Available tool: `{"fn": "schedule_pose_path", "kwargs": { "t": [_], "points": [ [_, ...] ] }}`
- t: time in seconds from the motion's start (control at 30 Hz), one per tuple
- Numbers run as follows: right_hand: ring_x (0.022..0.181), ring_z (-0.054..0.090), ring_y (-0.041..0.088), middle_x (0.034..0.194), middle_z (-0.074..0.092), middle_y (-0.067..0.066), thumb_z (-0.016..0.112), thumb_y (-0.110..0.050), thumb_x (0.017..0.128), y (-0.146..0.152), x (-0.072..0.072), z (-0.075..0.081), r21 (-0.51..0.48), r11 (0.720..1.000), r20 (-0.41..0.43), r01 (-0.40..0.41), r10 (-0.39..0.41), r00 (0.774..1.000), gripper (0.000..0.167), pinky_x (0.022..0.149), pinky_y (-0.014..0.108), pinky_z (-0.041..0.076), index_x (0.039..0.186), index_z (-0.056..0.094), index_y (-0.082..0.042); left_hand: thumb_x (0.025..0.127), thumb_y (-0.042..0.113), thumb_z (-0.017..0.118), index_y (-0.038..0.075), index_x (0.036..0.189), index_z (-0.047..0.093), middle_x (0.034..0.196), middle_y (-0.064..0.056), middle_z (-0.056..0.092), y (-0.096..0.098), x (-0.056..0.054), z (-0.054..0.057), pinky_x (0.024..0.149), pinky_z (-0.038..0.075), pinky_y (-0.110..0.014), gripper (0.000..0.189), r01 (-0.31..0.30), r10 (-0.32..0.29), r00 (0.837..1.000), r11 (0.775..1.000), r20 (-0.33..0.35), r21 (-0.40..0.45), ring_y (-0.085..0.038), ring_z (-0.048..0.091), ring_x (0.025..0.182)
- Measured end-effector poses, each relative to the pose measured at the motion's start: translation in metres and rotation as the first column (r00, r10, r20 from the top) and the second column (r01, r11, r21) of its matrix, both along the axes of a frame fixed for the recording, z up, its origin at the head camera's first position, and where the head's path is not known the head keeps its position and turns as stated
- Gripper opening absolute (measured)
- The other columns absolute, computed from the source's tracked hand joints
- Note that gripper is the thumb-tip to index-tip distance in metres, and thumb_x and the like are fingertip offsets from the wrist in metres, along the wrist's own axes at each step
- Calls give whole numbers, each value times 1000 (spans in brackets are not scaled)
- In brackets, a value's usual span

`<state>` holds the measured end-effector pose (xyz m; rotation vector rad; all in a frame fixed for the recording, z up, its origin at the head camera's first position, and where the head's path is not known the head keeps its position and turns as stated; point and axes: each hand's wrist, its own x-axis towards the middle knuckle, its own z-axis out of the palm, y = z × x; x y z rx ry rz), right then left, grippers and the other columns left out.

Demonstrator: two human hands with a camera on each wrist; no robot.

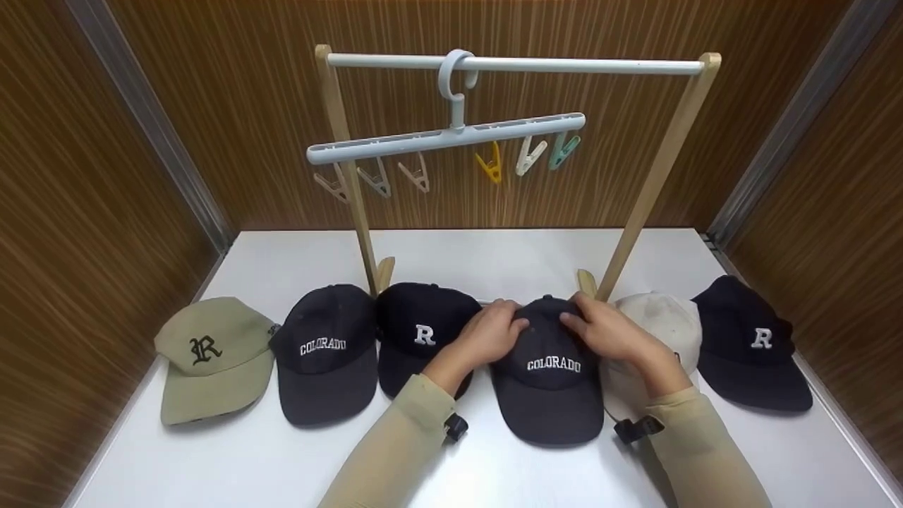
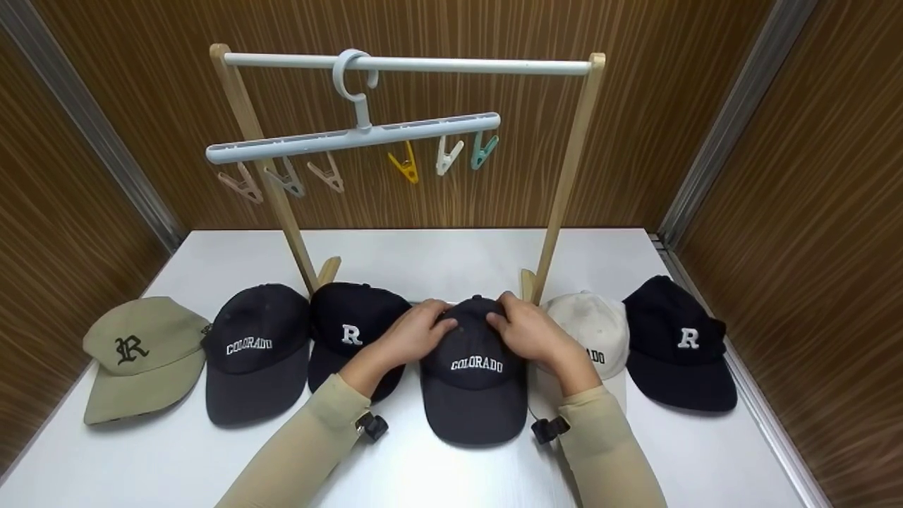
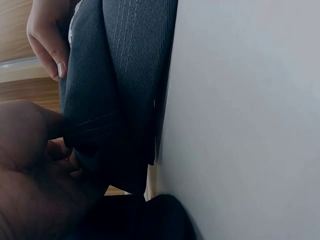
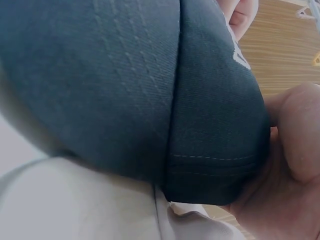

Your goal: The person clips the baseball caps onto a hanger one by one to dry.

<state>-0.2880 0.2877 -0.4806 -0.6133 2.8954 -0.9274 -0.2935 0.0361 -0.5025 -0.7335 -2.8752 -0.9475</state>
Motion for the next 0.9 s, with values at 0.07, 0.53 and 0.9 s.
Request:
{"fn": "schedule_pose_path", "kwargs": {
  "t": [0.07, 0.53, 0.9],
  "points": [
    [89, 64, 24, 99, 68, 8, 59, -20, 116, 0, 0, -1, -9, 1000, 5, 1, -1, 1000, 20, 82, 47, 52, 121, 63, -1, 115, 24, 64, 5, 129, 73, 117, -10, 72, 0, 0, 0, 102, 56, -40, 26, 3, -3, 1000, 1000, 9, 10, -26, 71, 113],
    [87, 60, 24, 94, 62, 7, 64, -22, 115, 4, 0, 1, -72, 997, 41, 13, -10, 999, 21, 79, 43, 49, 117, 60, -1, 114, 20, 64, 5, 119, 74, 114, -10, 74, -1, -1, 3, 98, 56, -40, 19, 41, -42, 999, 998, 21, 56, -24, 70, 107],
    [82, 56, 21, 89, 56, 3, 65, -32, 115, 4, 2, 7, -68, 998, 36, 4, -2, 999, 26, 74, 40, 47, 111, 62, -6, 115, 20, 63, 8, 113, 71, 110, -7, 73, -5, 0, 11, 93, 54, -41, 15, 44, -50, 996, 995, 68, 87, -21, 66, 98]
  ]
}}
